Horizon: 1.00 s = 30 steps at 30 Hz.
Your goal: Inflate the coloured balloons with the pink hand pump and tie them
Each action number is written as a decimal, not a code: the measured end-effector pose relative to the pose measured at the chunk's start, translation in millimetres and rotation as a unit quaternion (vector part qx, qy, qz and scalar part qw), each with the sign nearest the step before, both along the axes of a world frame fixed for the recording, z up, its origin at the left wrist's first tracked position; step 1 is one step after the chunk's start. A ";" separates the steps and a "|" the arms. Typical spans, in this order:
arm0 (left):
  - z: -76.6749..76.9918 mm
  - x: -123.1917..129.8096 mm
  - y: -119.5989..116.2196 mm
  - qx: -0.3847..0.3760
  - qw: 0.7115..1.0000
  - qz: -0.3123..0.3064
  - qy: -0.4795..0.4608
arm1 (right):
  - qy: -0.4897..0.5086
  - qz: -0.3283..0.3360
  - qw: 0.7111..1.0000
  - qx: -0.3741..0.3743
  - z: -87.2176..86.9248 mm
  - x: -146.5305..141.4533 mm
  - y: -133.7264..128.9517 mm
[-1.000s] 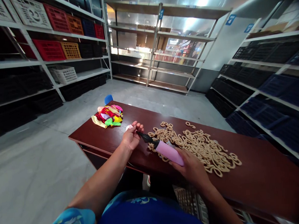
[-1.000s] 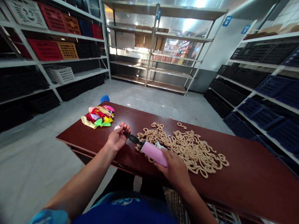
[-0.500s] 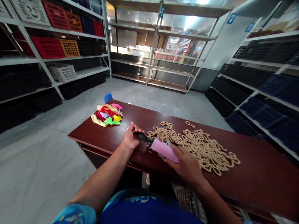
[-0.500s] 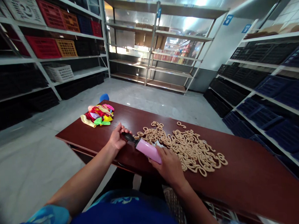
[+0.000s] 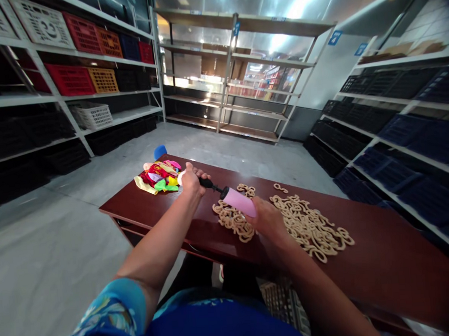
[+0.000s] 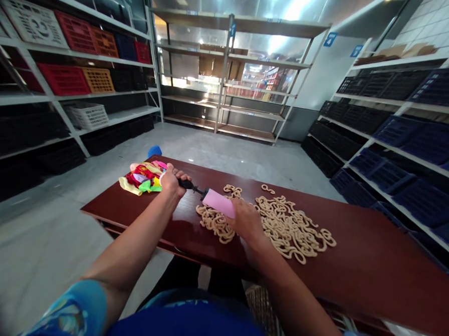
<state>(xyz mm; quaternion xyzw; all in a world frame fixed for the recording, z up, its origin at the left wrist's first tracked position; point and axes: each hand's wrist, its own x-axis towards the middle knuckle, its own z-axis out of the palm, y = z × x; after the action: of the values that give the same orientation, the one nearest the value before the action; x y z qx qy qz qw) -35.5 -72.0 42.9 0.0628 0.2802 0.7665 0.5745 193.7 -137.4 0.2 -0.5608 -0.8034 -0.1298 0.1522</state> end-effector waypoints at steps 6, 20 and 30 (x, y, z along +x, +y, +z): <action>17.5 -27.0 6.9 0.021 1.000 0.018 0.011 | 0.007 -0.021 1.000 -0.008 -6.5 17.2 -1.0; 14.3 9.6 -8.1 0.038 0.998 -0.006 0.054 | 0.018 -0.024 0.998 -0.051 7.3 -28.6 -2.5; 38.5 -43.5 0.7 0.044 0.997 0.045 0.033 | 0.008 0.003 0.998 -0.054 -2.4 22.4 8.5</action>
<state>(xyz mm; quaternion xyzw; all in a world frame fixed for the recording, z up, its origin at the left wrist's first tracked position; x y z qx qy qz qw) -78.9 -71.3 81.4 0.1002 0.2674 0.8008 0.5264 216.1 -128.8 -2.2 -0.5665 -0.8100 -0.0811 0.1281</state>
